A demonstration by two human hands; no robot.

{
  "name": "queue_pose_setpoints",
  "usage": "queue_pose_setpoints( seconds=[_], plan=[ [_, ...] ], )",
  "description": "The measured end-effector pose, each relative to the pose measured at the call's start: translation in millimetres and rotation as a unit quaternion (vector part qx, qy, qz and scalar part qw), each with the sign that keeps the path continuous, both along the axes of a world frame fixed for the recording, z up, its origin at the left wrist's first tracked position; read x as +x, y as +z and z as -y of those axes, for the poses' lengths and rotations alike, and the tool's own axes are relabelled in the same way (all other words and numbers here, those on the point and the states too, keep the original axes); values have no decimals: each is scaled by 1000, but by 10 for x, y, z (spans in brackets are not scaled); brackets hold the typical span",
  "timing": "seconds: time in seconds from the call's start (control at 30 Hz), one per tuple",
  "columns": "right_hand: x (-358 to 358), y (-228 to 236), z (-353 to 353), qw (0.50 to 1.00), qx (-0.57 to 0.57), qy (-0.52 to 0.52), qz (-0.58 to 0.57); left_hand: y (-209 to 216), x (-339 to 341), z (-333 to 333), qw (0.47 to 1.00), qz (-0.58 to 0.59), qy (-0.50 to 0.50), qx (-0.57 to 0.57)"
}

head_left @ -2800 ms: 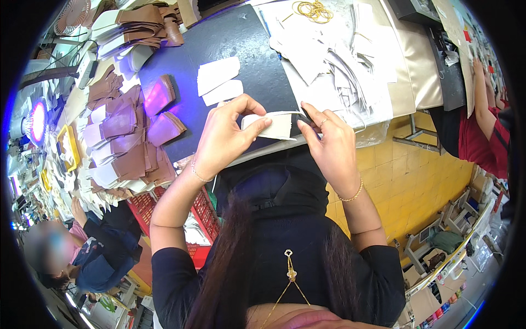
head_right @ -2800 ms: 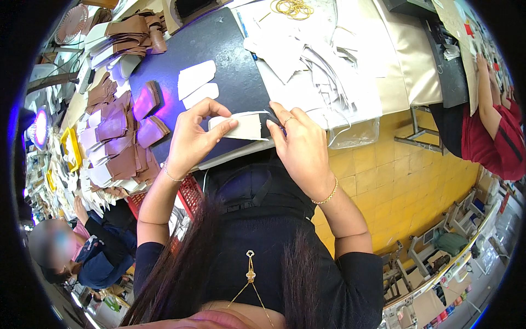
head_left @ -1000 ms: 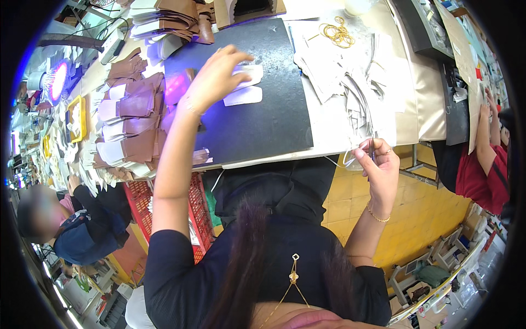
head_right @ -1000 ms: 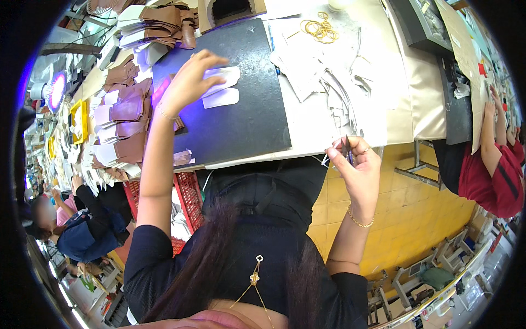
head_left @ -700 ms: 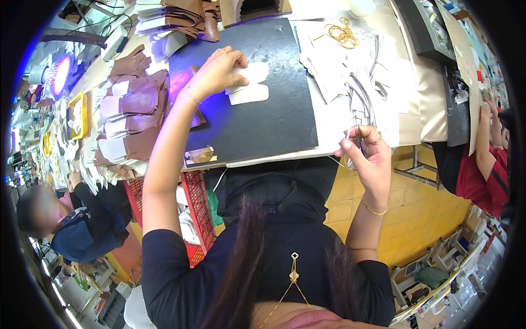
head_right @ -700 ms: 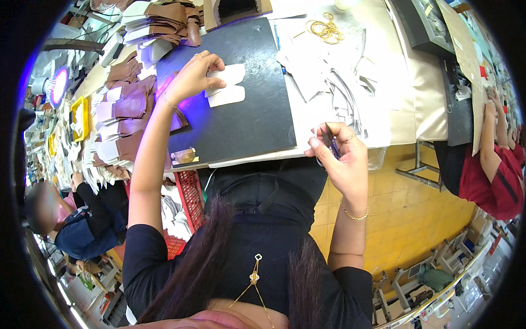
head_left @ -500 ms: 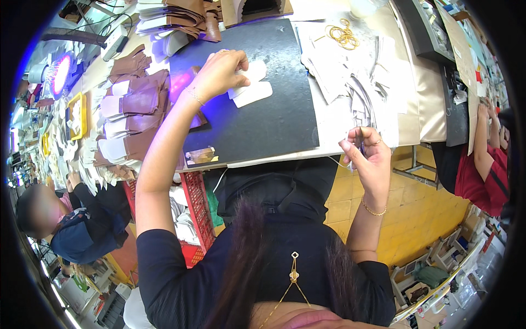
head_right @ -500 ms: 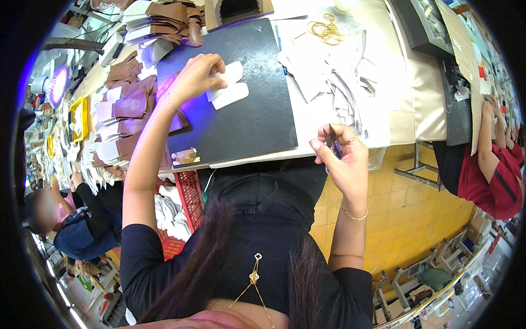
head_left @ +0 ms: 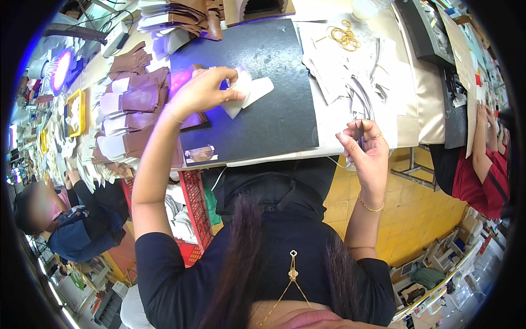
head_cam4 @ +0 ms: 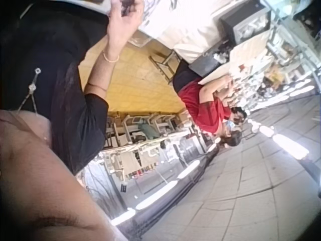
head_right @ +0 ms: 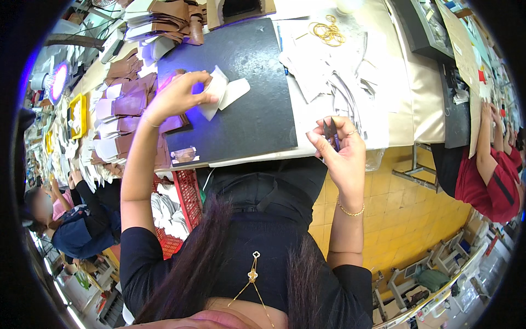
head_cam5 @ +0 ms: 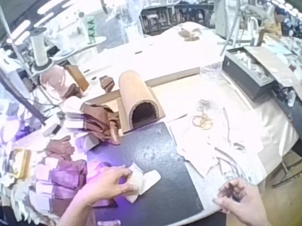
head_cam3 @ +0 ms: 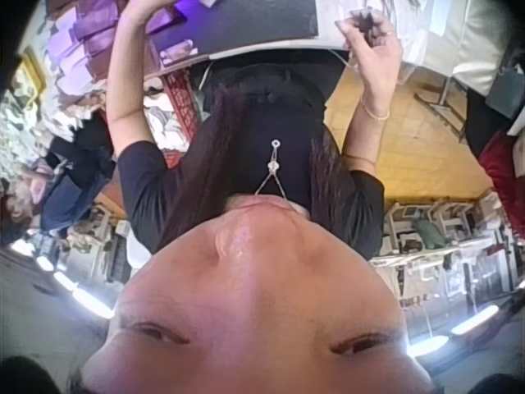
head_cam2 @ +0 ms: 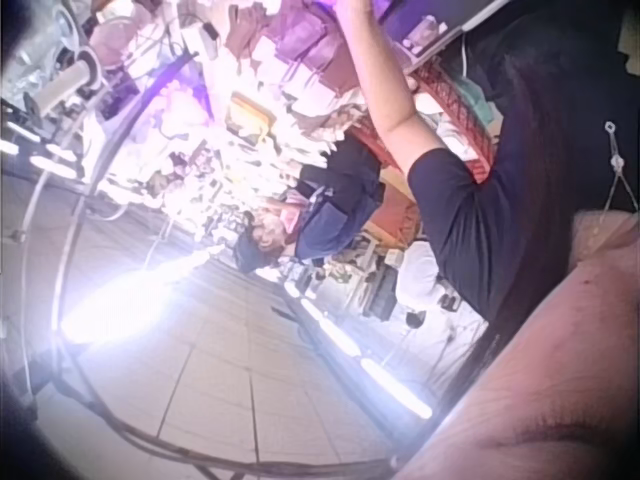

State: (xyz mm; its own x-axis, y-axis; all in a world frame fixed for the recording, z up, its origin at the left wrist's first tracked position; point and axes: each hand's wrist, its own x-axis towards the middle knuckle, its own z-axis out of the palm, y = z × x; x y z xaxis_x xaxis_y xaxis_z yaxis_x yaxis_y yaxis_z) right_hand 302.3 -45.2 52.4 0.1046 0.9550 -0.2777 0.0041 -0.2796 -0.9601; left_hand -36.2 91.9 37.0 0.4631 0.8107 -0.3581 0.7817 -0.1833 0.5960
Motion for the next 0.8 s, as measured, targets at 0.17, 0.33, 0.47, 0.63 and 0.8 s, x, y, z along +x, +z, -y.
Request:
queue_pose_setpoints(
  seconds=[0.17, 0.33, 0.47, 0.63, 0.8],
  plan=[
    [-30, 2, -25, 1000, -1, 9, -5, 120, -91, 171, 997, -1, -75, -6],
    [-117, 62, -61, 999, -21, 34, -4, 24, 189, 618, 988, 63, -91, 105],
    [-299, -8, -166, 993, -51, 110, -8, -173, 521, 1003, 980, 79, 11, 181],
    [-628, -140, -260, 978, -32, 204, -9, -202, 561, 1357, 911, 333, 241, -15],
    [-814, -174, -277, 968, -37, 248, -13, -264, 512, 1438, 849, 421, 316, -53]
  ],
)
